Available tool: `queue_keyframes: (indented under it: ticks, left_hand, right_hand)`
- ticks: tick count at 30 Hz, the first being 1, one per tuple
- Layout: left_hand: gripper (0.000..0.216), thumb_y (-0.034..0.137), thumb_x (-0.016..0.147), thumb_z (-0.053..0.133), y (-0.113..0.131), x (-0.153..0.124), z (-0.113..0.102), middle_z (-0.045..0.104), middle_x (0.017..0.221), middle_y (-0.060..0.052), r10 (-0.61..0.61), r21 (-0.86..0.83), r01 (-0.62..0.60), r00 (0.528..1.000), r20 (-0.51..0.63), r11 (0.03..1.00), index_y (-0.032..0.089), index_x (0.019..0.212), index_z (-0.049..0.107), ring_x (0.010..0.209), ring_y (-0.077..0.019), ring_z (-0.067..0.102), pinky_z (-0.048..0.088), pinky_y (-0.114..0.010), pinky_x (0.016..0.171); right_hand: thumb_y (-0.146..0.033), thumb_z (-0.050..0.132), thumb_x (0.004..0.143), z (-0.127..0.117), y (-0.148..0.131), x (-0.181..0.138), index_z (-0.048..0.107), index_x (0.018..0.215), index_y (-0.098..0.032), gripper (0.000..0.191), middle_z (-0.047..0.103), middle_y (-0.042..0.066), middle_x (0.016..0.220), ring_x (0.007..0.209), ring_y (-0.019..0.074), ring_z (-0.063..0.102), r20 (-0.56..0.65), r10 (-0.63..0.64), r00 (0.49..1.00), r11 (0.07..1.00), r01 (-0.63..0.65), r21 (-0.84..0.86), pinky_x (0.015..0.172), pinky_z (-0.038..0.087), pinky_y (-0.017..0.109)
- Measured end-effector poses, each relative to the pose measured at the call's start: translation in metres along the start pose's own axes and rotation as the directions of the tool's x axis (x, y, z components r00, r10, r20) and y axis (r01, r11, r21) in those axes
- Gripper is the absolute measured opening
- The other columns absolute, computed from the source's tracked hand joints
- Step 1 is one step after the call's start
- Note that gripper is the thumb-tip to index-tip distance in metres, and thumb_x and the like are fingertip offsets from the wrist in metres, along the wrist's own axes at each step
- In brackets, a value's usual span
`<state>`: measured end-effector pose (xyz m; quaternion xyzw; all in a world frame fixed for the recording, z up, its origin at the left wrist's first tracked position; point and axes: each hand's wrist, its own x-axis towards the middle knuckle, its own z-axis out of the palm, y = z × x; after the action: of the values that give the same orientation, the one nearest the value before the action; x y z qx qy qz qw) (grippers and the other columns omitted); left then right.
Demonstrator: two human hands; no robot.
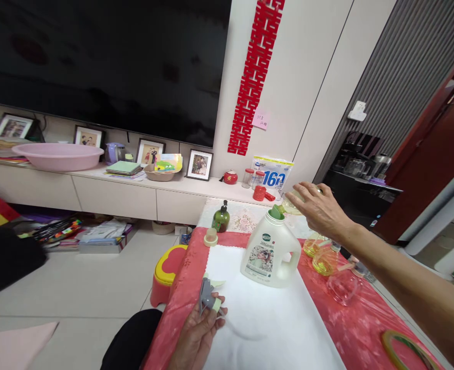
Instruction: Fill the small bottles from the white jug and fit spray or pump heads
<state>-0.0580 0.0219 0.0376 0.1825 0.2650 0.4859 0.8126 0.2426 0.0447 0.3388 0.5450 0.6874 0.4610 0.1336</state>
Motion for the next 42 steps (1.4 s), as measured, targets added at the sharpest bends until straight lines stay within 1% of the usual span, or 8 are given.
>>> queue_keyframes:
  ticks: [3,17,25,29,32,37,40,42]
  left_hand:
    - [0.045,0.025,0.057,0.095,0.001,-0.002,0.002,0.075,0.102,-0.007,-0.006,-0.003,0.006,1.0,-0.017,1.0,0.021,0.097,0.075,0.084,-0.0192,0.07,0.055,-0.029,0.073]
    - [0.044,0.025,0.057,0.095,0.0,0.0,0.0,0.076,0.103,-0.009,-0.016,-0.016,0.016,1.0,-0.01,1.0,0.02,0.097,0.076,0.084,-0.0195,0.071,0.056,-0.029,0.074]
    - [0.04,0.026,0.062,0.094,0.0,0.0,-0.003,0.076,0.106,-0.008,-0.017,-0.016,0.017,1.0,0.007,1.0,0.022,0.097,0.076,0.087,-0.0197,0.071,0.056,-0.03,0.076]
    - [0.042,0.026,0.06,0.094,0.001,0.0,-0.001,0.076,0.106,-0.007,-0.015,-0.011,0.015,1.0,0.008,1.0,0.022,0.098,0.076,0.086,-0.0189,0.071,0.056,-0.029,0.076]
    - [0.043,0.026,0.059,0.095,0.002,-0.001,0.002,0.076,0.104,-0.007,-0.013,-0.007,0.013,1.0,0.008,1.0,0.021,0.098,0.076,0.085,-0.0185,0.071,0.057,-0.028,0.075]
    - [0.044,0.023,0.061,0.094,0.004,-0.002,0.005,0.076,0.106,-0.009,-0.008,-0.032,0.008,1.0,0.018,0.999,0.019,0.1,0.074,0.084,-0.0187,0.073,0.059,-0.028,0.075]
    - [0.043,0.02,0.062,0.093,0.006,-0.003,0.006,0.077,0.106,-0.008,0.003,-0.057,-0.003,1.0,0.01,0.998,0.019,0.101,0.074,0.083,-0.0169,0.073,0.06,-0.027,0.075]
    - [0.041,0.017,0.061,0.094,0.006,-0.004,0.007,0.078,0.104,-0.007,0.018,-0.073,-0.018,1.0,-0.002,0.997,0.019,0.097,0.074,0.081,-0.0151,0.074,0.06,-0.025,0.076]
  right_hand:
    - [0.001,0.05,0.075,0.0,0.001,0.0,0.049,0.135,-0.022,0.064,0.048,0.014,0.144,0.134,0.0299,0.039,-0.005,-0.008,1.0,1.0,0.008,-0.007,0.098,0.032,0.049]
    - [0.004,0.04,0.08,-0.004,0.002,0.0,0.049,0.134,-0.022,0.06,0.049,0.014,0.142,0.134,0.0294,0.038,-0.032,-0.026,0.999,0.998,0.024,-0.064,0.099,0.033,0.049]
    - [0.004,0.04,0.081,-0.001,0.002,-0.001,0.05,0.134,-0.022,0.06,0.05,0.014,0.142,0.133,0.0295,0.039,-0.083,-0.041,0.996,0.996,0.035,-0.077,0.099,0.031,0.049]
    - [0.004,0.042,0.079,-0.001,0.0,-0.001,0.049,0.136,-0.022,0.063,0.049,0.015,0.144,0.134,0.0295,0.038,-0.068,-0.042,0.997,0.997,0.038,-0.064,0.1,0.031,0.05]
    - [0.003,0.046,0.077,0.0,-0.004,-0.002,0.049,0.136,-0.022,0.064,0.049,0.014,0.144,0.135,0.0295,0.038,-0.029,0.019,0.999,0.999,-0.018,0.031,0.1,0.031,0.05]
    - [-0.005,0.052,0.072,0.013,-0.007,-0.012,0.048,0.138,-0.022,0.068,0.053,0.012,0.138,0.127,0.0295,0.046,-0.001,0.189,0.982,0.971,-0.187,0.149,0.093,0.039,0.049]
    - [-0.015,0.057,0.074,0.017,-0.004,-0.026,0.047,0.139,-0.022,0.066,0.054,0.013,0.136,0.121,0.0323,0.05,0.02,0.291,0.957,0.934,-0.288,0.211,0.086,0.043,0.048]
    - [-0.025,0.061,0.076,0.014,-0.005,-0.041,0.048,0.139,-0.021,0.065,0.055,0.014,0.134,0.118,0.0349,0.051,0.034,0.377,0.926,0.877,-0.369,0.308,0.081,0.045,0.046]
